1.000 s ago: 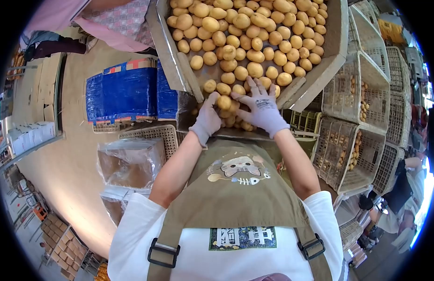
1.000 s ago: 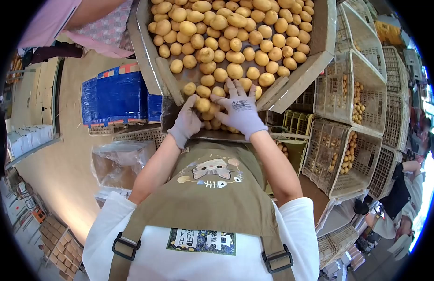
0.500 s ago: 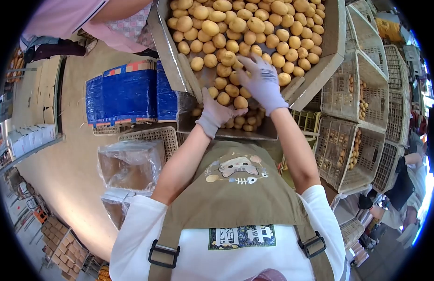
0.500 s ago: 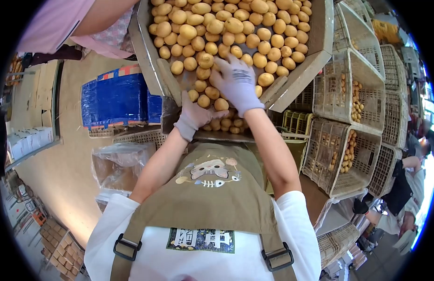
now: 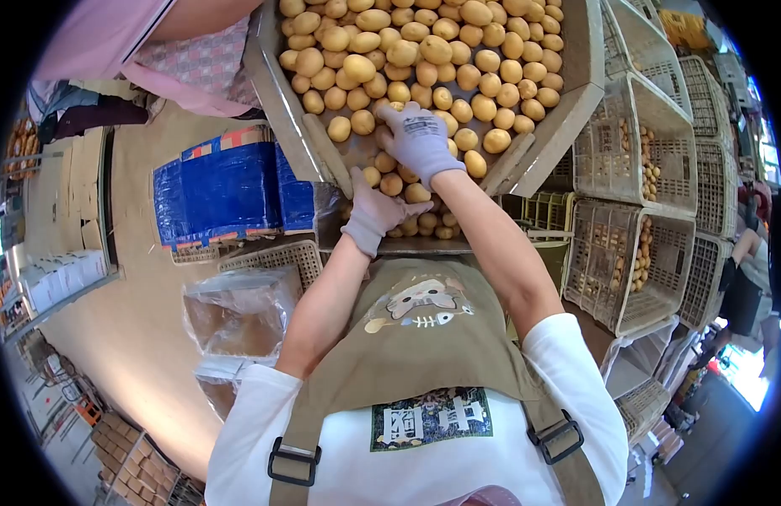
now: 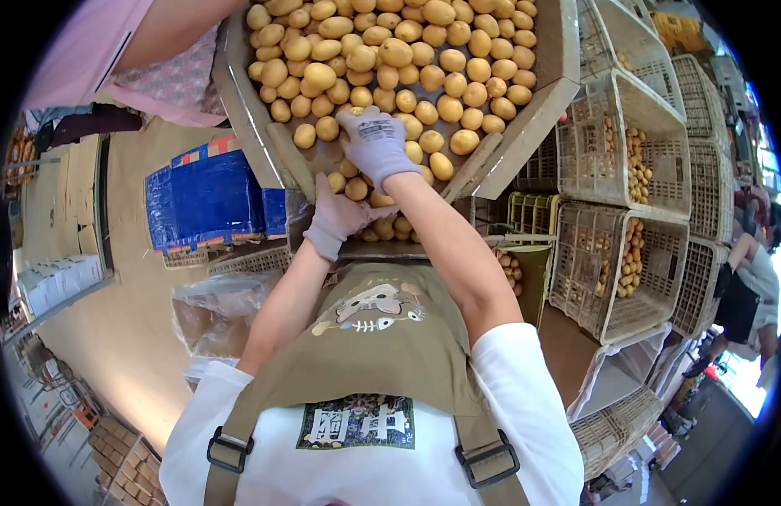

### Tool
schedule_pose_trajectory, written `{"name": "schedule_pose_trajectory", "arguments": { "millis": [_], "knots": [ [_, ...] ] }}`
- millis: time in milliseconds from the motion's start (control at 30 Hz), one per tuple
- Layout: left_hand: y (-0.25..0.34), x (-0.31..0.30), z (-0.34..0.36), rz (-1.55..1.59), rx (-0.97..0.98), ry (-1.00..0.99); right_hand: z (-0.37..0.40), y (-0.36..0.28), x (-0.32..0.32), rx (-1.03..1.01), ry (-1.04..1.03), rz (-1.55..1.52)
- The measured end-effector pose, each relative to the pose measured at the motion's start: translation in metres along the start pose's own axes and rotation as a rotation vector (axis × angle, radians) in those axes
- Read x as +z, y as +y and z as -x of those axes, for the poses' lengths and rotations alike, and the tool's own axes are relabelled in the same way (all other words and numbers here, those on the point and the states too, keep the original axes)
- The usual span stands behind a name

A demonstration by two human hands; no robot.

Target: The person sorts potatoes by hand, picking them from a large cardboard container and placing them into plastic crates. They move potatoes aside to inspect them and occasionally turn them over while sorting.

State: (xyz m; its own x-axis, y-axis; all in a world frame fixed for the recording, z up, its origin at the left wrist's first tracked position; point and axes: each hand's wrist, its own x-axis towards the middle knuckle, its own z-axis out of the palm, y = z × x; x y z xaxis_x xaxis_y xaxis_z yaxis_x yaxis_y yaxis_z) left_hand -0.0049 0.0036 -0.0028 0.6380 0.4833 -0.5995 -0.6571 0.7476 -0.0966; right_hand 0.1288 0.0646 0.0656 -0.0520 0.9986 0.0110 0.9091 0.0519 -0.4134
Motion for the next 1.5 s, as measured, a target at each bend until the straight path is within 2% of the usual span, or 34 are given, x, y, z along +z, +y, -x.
{"name": "schedule_pose_trajectory", "arguments": {
  "millis": [67, 100, 133, 233, 267, 300, 333, 367, 433, 500, 567, 633, 700, 733, 800, 833, 867, 967, 1000, 1033, 1067, 1133, 1167, 1200, 1267, 1400, 1433, 1500],
  "knots": [
    [-0.001, 0.003, 0.006, -0.029, 0.014, -0.008, 0.020, 0.019, -0.002, -0.022, 0.134, -0.301],
    [0.000, -0.010, 0.001, -0.140, 0.062, -0.105, 0.045, 0.014, -0.031, -0.135, 0.289, -0.407],
    [0.002, -0.033, -0.010, -0.247, 0.114, -0.204, 0.076, 0.022, -0.047, -0.170, 0.385, -0.303],
    [0.002, -0.050, -0.023, -0.356, 0.192, -0.293, 0.202, 0.067, -0.075, -0.114, 0.459, -0.257],
    [0.002, -0.046, -0.021, -0.303, 0.170, -0.265, 0.242, 0.085, -0.081, -0.024, 0.384, -0.154],
    [0.002, -0.038, -0.017, -0.210, 0.119, -0.188, 0.287, 0.114, -0.074, 0.197, 0.246, -0.133],
    [0.001, -0.031, -0.013, -0.146, 0.078, -0.123, 0.306, 0.121, -0.085, 0.397, 0.000, 0.072],
    [0.001, -0.025, -0.012, -0.103, 0.048, -0.079, 0.331, 0.132, -0.074, 0.504, -0.052, 0.408],
    [0.002, -0.016, -0.010, -0.060, 0.021, -0.037, 0.298, 0.128, -0.079, 0.331, 0.215, 0.266],
    [0.002, -0.015, -0.007, -0.060, 0.020, -0.010, 0.225, 0.083, -0.093, 0.129, 0.265, 0.072],
    [0.004, -0.019, -0.007, -0.089, 0.064, -0.008, 0.169, 0.049, -0.085, -0.108, 0.211, -0.039],
    [0.005, -0.035, -0.010, -0.190, 0.111, -0.026, 0.128, 0.033, -0.063, -0.178, 0.210, 0.065],
    [0.010, -0.042, -0.009, -0.351, 0.027, -0.030, 0.113, 0.040, -0.046, -0.072, -0.141, 0.227],
    [0.012, -0.039, -0.005, -0.324, -0.001, 0.014, 0.107, 0.042, -0.040, -0.016, -0.314, 0.310],
    [0.012, -0.033, 0.003, -0.261, -0.069, 0.104, 0.099, 0.040, -0.034, -0.018, -0.082, 0.342],
    [0.015, -0.059, -0.008, -0.524, 0.008, 0.057, 0.095, 0.040, -0.035, -0.021, 0.029, 0.363],
    [0.021, -0.109, -0.029, -0.783, 0.090, 0.009, 0.100, 0.055, -0.020, -0.101, -0.024, 0.376],
    [0.020, -0.123, -0.033, -0.716, 0.144, 0.008, 0.068, 0.062, -0.039, 0.166, -0.338, 0.020],
    [0.017, -0.063, -0.006, -0.497, 0.063, 0.055, 0.072, 0.054, -0.034, 0.039, 0.077, 0.161],
    [0.012, -0.026, 0.008, -0.278, -0.015, 0.099, 0.074, 0.045, -0.032, 0.017, -0.016, 0.325],
    [0.008, -0.027, 0.006, -0.258, 0.011, -0.050, 0.085, 0.040, -0.019, -0.007, -0.038, 0.284],
    [0.018, -0.030, 0.004, -0.014, -0.158, -0.230, 0.097, 0.038, -0.010, -0.082, -0.061, 0.310],
    [0.021, -0.032, 0.002, 0.114, -0.237, -0.318, 0.094, 0.045, -0.012, -0.054, -0.118, 0.234],
    [0.016, -0.033, -0.003, 0.122, -0.156, -0.332, 0.091, 0.047, -0.018, -0.020, -0.180, 0.153],
    [0.007, -0.037, -0.003, -0.868, 0.380, -0.187, 0.081, 0.052, -0.021, -0.009, -0.213, 0.086],
    [0.002, -0.024, -0.005, -0.352, 0.121, -0.018, 0.049, 0.044, -0.002, 0.055, -0.224, 0.007],
    [0.005, -0.034, -0.006, -0.307, 0.091, -0.009, 0.047, 0.047, 0.002, 0.068, -0.211, 0.037],
    [0.006, -0.067, -0.027, -0.372, 0.130, -0.024, 0.055, 0.054, -0.004, 0.100, -0.094, -0.176]
  ]
}}
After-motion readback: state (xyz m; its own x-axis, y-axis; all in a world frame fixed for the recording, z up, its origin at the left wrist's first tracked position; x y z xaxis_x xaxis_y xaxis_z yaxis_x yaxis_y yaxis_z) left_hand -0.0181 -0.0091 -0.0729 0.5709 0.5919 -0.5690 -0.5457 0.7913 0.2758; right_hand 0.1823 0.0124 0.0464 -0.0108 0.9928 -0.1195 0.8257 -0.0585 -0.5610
